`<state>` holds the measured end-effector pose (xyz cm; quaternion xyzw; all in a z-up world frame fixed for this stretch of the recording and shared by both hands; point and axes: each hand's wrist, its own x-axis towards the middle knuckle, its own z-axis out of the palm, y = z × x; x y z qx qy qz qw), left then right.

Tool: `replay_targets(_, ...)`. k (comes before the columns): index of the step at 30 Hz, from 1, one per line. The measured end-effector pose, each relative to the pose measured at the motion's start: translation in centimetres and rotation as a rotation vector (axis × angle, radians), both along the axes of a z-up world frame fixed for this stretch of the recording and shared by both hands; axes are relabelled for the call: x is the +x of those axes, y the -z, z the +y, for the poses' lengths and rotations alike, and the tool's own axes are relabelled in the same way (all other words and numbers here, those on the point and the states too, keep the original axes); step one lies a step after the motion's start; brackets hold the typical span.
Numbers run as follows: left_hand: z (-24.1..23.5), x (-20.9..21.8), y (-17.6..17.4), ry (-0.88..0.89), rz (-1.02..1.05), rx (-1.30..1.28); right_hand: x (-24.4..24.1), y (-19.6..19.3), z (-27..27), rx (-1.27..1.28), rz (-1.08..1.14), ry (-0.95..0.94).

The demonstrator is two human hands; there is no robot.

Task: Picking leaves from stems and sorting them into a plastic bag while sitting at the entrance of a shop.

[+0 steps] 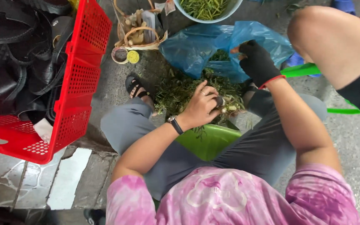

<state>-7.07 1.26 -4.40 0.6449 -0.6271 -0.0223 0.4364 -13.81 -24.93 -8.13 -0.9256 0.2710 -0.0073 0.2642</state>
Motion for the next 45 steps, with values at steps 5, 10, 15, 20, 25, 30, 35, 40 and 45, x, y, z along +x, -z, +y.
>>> replay_targets(5,-0.4,1.0,-0.3,-0.023,0.028,-0.002,0.3,-1.2,3.4,-0.103,0.237,-0.264)
replay_targets(10,-0.7,2.0,-0.7,-0.067,0.077,-0.02,-0.4,0.3,2.8,-0.211,0.345,-0.498)
replay_targets(15,-1.2,3.0,-2.2,-0.099,0.126,0.045,-0.3,-2.9,-1.5,0.074,-0.146,-0.461)
replay_targets(20,-3.2,3.9,-0.2,-0.219,0.072,0.038,-3.0,-10.3,2.1,0.018,-0.336,-0.332)
replay_targets(25,-4.3,4.8,0.1,-0.257,0.169,0.102,-2.8,-15.6,7.2,0.027,-0.351,-0.368)
replay_targets(30,-3.5,5.0,-1.1,-0.23,0.086,0.044,-1.8,-13.4,8.1,-0.397,-0.348,-0.469)
replay_targets(35,-2.5,5.1,-2.1,-0.204,0.057,-0.022,-1.6,-13.7,9.5,-0.257,-0.242,-0.424)
replay_targets(40,-1.7,6.7,-4.7,-0.118,0.091,-0.255,-2.3,-12.0,8.9,-0.068,-0.314,-0.388)
replay_targets(45,0.7,10.2,-6.4,-0.128,0.495,-0.176,-2.7,-13.1,8.8,0.155,-0.334,-0.192)
